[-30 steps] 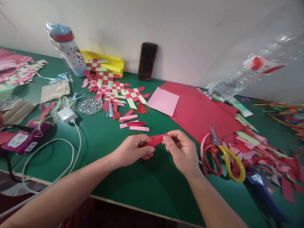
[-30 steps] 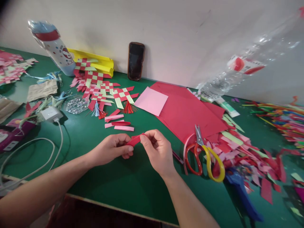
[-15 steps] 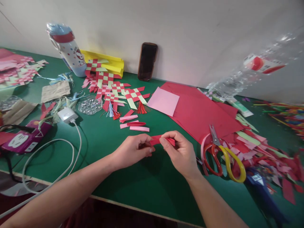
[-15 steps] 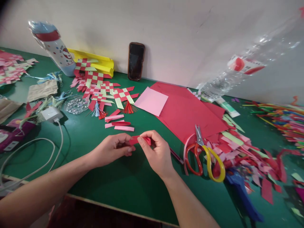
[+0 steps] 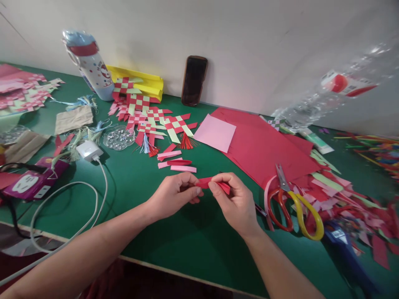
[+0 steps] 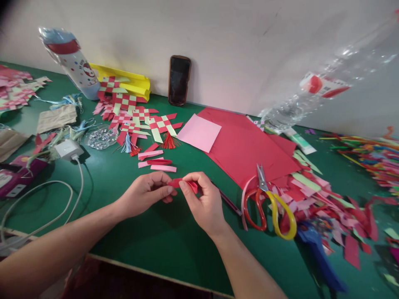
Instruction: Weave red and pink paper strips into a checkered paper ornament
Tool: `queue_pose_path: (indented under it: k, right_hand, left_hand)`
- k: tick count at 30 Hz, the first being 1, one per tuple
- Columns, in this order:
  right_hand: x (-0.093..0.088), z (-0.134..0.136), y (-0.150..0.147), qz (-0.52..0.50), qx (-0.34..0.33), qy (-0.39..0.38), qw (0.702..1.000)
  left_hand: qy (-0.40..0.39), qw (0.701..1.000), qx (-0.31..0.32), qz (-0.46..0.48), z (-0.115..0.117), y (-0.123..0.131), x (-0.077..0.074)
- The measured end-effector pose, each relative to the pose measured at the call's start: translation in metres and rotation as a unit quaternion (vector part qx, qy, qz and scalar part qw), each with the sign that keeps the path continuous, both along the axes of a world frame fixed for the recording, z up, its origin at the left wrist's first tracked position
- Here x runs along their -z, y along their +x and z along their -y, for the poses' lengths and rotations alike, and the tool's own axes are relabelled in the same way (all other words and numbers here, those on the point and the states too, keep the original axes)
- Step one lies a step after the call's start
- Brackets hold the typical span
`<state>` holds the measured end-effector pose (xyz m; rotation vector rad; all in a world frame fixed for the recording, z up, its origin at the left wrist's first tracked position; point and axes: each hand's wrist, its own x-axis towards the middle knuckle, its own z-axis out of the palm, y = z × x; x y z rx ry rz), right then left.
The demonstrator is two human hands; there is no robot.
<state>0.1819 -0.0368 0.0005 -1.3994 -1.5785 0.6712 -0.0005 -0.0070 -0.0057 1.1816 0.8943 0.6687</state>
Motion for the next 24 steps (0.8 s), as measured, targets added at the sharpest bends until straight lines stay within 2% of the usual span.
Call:
queue_pose_path:
  k: [14,24]
  right_hand:
    - [-0.0015,0.0001,-0.0003,0.035,-0.012,0.023,0.999]
    - [0.0016,-0.0013,0.0012,0.043,-0.037,0.027,0.998]
  left_hand:
    - [0.043,0.998,-0.028,-0.039,0.0007,-0.0008,-0.0033]
    - [0.080,0.994,-0.008,-0.074,-0.0009,-0.0016,-0.0008]
